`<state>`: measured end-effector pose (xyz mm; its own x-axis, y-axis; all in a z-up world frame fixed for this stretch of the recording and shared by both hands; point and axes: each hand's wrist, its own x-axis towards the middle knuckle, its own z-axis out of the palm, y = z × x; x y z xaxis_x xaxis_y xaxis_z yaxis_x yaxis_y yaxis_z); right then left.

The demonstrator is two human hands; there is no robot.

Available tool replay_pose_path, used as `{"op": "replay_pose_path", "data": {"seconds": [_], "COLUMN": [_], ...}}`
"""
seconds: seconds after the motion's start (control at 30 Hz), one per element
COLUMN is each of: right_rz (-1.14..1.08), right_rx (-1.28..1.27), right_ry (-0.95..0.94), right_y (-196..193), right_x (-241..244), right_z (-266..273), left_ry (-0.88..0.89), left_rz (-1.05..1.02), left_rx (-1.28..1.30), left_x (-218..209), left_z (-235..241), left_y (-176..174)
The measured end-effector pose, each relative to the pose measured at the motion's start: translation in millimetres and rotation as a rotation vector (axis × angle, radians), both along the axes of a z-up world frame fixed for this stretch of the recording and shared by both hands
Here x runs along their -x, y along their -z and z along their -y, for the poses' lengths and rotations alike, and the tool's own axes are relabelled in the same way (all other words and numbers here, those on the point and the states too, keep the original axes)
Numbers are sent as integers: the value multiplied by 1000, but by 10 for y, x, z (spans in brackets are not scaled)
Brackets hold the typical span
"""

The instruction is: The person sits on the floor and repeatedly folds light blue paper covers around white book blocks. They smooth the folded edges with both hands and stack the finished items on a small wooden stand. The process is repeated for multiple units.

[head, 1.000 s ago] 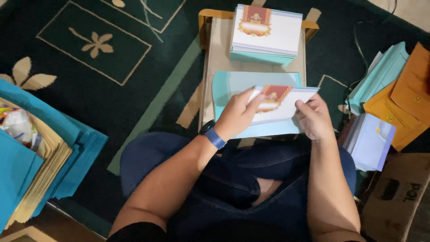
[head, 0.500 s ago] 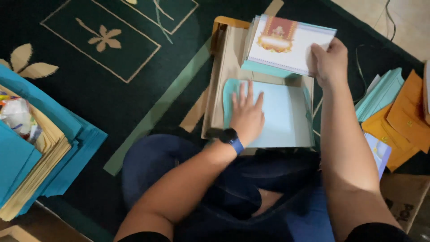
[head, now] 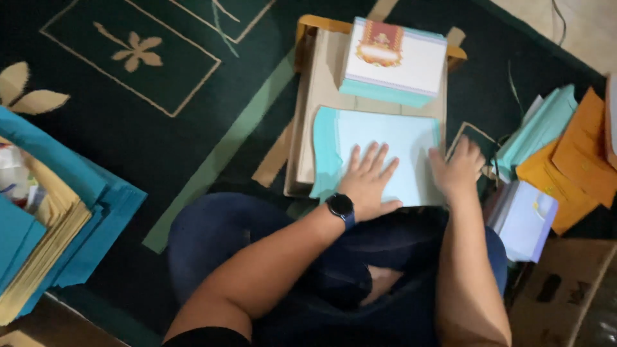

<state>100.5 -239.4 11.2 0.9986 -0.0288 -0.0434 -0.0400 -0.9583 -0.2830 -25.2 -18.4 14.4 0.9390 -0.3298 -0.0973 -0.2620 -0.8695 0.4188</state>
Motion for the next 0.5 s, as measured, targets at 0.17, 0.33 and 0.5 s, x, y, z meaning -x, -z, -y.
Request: {"op": "replay_pose_path", "data": {"seconds": [0.17, 0.33, 0.5], "right_rz": [-113, -61, 5], "right_rx": [-32, -296, -1055], "right_ry": [-26, -64, -23], "right_y": [53, -300, -555], "right_x": [557, 662, 796], "right_z": [207, 183, 40], "left_ry": [16, 50, 79], "left_rz": [-24, -95, -106], "left_rx": [-49, -34, 1], "left_x": [-22, -54, -58], "left_z": [-14, -75, -142], "left_y": [-118, -250, -373]}}
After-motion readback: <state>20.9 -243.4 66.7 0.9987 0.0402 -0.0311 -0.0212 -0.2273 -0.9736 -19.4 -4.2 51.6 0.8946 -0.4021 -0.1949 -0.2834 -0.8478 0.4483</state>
